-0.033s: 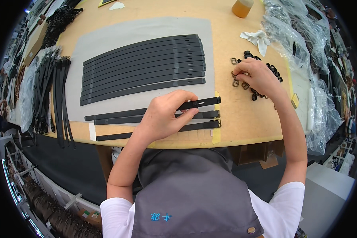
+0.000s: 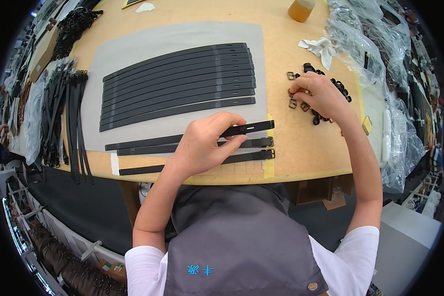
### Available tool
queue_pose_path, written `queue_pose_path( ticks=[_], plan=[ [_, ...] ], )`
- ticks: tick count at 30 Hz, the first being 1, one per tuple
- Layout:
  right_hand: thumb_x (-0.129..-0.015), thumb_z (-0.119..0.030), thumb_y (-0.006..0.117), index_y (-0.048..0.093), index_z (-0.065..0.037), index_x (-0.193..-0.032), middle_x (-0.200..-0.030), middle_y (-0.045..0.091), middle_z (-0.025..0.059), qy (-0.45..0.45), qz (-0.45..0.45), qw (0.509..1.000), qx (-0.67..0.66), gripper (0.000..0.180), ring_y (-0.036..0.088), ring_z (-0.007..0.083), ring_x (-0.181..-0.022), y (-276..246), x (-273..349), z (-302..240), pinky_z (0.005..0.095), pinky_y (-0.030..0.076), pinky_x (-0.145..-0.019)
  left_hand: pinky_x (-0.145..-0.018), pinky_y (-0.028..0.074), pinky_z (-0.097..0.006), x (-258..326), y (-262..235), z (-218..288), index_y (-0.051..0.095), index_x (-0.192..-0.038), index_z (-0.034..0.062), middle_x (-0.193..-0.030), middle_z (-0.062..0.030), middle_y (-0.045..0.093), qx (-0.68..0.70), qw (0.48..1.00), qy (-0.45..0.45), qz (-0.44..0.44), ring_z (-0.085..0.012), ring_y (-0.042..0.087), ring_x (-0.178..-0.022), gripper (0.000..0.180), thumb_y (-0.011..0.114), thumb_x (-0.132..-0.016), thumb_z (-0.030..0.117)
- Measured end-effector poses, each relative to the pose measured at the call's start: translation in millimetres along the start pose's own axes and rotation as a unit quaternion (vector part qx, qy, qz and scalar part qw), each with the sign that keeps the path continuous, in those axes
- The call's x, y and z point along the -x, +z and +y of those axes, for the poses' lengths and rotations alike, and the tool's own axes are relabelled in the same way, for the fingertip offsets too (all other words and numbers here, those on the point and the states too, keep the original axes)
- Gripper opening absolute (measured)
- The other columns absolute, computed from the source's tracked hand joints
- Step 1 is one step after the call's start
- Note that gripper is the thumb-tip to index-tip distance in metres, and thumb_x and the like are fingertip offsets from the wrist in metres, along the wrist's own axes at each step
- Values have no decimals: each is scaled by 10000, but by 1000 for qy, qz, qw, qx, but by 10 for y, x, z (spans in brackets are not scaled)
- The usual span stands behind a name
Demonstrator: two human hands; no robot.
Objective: The person assembles black belts by inserting metal buckles into the ends of the straps. They pick up a belt and a buckle, thread the buckle through the belt's end, and then place the finished belt onto a stack on the table. This process is repeated continuously throughout the video.
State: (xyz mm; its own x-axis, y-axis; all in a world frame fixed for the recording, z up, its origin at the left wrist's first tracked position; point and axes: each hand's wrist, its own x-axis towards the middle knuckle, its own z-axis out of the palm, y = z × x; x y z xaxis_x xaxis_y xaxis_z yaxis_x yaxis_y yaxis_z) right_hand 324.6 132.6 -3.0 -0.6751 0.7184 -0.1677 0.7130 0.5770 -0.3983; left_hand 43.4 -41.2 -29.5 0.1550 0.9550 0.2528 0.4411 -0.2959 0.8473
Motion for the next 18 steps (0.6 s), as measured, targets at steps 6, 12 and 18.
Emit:
queue_pose_path(
  ticks=[6, 12, 18],
  plan=[
    [-938, -126, 732, 648, -29, -993, -846, 650, 58, 34, -29, 996, -78, 140, 634, 196, -811, -15, -40, -22, 354, 513, -758, -649, 565, -272, -25, -11, 2, 734, -1072, -6, -981, -91, 765, 18, 1000, 10, 1, -169, 724, -833, 252, 839, -853, 64],
    [-1012, -169, 720, 627, -64, -1010, -792, 576, -33, -26, -32, 928, -370, 140, 534, 55, -730, 124, 222, -167, 238, 454, -683, -660, 549, -248, -43, -88, 57, 743, -1051, -2, -953, -70, 753, 61, 997, -36, -23, -132, 695, -815, 225, 834, -857, 67],
    [-1049, -168, 674, 598, -73, -1037, -884, 601, -27, -46, -127, 834, -536, 122, 601, 68, -812, 228, 448, -508, 252, 512, -723, -579, 462, -221, -58, -124, 129, 729, -999, 0, -830, -7, 674, 89, 992, -83, -37, -63, 583, -704, 185, 808, -847, 70]
  ],
)
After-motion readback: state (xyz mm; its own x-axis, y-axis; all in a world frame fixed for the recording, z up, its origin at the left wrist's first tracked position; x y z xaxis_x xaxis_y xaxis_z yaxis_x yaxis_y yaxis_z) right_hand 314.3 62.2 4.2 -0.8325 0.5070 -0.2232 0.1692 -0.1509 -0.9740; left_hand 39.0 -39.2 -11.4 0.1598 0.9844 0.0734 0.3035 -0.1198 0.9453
